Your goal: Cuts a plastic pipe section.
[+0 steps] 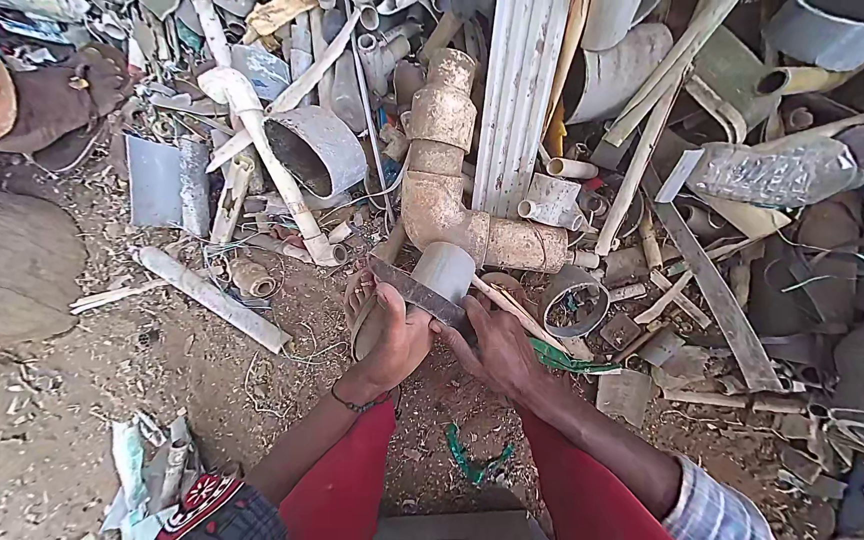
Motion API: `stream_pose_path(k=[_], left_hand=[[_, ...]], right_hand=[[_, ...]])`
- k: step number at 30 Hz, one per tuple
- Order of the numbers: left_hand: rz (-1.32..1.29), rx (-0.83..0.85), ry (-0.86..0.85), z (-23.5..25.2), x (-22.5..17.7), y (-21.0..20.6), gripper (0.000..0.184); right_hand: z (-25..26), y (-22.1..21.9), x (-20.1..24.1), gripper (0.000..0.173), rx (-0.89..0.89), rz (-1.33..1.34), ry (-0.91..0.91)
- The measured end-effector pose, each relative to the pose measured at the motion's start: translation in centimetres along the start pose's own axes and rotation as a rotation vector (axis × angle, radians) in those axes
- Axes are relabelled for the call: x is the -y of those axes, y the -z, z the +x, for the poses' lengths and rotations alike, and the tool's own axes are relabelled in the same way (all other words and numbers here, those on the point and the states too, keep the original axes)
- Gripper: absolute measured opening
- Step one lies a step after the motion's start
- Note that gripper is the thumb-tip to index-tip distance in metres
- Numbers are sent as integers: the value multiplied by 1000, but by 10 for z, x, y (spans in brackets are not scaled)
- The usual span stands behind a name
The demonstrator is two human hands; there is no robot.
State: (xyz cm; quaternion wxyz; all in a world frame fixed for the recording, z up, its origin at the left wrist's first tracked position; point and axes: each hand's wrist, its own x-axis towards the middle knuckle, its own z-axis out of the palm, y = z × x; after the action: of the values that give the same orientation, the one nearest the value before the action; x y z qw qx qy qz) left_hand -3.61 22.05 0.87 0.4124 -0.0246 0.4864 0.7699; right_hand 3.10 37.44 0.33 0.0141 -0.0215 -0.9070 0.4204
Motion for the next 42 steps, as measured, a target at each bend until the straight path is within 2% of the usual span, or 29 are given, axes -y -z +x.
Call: stream_pose_path(k=[4,7,10,13,16,20,22,24,25,27,28,29,32,36,39,42], left_hand=[[174,6,-97,4,6,6,131],[336,45,-167,0,9,12,126],[368,50,-191,-5,15,18,121],[337,74,-151,-9,15,18,124],[201,64,-100,-8,9,12,121],[-289,7,26,-6,-6,2,98],[-370,-21,58,-6,-8,2,85],[-125,-87,25,-7,-9,0,52],[94,-136,-15,-7,-9,0,39],[493,-159,-113,-7,-12,3,28],[627,-176,-152,-8,-14,5,27],[703,-187,-165,-9,-15,7,31],[877,-195,-142,-10,-16,6,38],[1189,-174,-132,-9,-15,0,43],[1261,-128,-82,-5,-18,-7,42],[1220,-110,30,0,-22,-10,39]], right_hand=[[2,1,0,49,6,24,-77],[6,4,2,59,26,-3,-144],[3,-4,-1,44,-12,4,-36],[1,-8,-4,28,-76,39,71],[2,-10,-3,21,-94,131,108],[5,-12,-1,20,-149,312,66],[6,-13,0,19,-158,368,76],[6,-12,1,26,-99,406,41],[5,-8,2,38,-28,443,-17],[4,-1,-2,58,74,517,-155],[4,2,-6,59,84,546,-215],[4,3,-11,53,57,546,-262],[11,9,-22,48,-27,394,-372],[17,16,-23,44,26,235,-376],[24,15,-18,43,78,123,-390],[23,10,2,42,97,66,-386]])
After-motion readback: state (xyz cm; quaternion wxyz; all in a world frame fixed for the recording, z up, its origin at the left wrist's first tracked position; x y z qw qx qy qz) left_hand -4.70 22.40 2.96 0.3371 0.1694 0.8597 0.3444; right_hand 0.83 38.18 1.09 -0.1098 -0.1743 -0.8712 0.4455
